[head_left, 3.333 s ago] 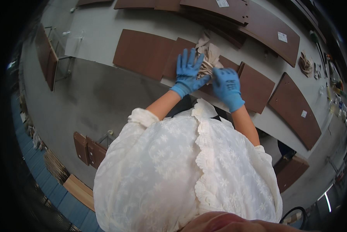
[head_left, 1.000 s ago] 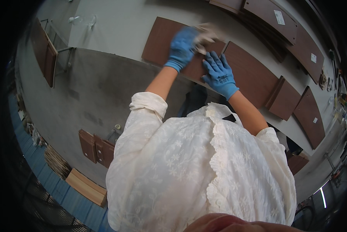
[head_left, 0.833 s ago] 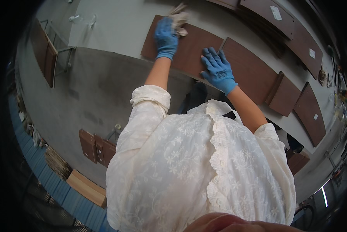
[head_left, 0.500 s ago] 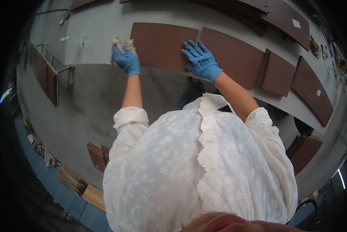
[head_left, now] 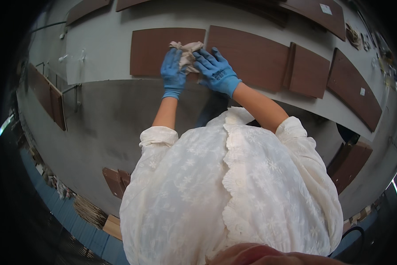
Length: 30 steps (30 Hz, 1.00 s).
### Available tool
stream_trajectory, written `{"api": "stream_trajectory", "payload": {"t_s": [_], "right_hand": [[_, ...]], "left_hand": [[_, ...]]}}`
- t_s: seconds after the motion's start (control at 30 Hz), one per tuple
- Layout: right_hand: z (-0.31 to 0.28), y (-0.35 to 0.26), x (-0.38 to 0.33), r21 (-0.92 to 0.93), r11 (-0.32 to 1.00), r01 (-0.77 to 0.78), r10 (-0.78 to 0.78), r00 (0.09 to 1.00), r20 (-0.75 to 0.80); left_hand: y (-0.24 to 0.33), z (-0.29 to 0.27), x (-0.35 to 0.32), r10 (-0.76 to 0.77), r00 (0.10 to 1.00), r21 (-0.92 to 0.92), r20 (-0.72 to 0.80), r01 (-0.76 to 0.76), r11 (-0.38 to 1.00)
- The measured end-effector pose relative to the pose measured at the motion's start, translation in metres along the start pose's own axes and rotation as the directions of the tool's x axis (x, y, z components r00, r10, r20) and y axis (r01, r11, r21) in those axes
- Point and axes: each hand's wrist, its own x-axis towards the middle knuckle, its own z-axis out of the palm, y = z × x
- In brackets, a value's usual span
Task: The person picks up brown wooden panels from a table and stacks them on the floor. They handle the panels one at a time, occasionally wiping them with a cloth before stacking.
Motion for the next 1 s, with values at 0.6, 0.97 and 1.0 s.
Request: {"api": "stream_trajectory", "payload": {"t_s": [0.6,0.97,1.0], "right_hand": [[-0.028,0.044,-0.058,-0.039,0.962,-0.272,0.261,0.948,-0.181],[0.012,-0.022,0.002,0.01,0.998,0.061,-0.062,0.993,0.104],[0.006,-0.02,0.004,0.064,0.996,0.062,-0.068,0.993,0.093]], "left_hand": [[-0.026,-0.014,-0.001,0.046,0.999,0.301,-0.012,-0.04,0.953],[-0.141,-0.102,0.002,-0.888,0.42,-0.534,-0.186,0.715,0.451],[-0.136,-0.1,0.008,-0.808,0.537,-0.591,-0.244,0.578,0.563]]}}
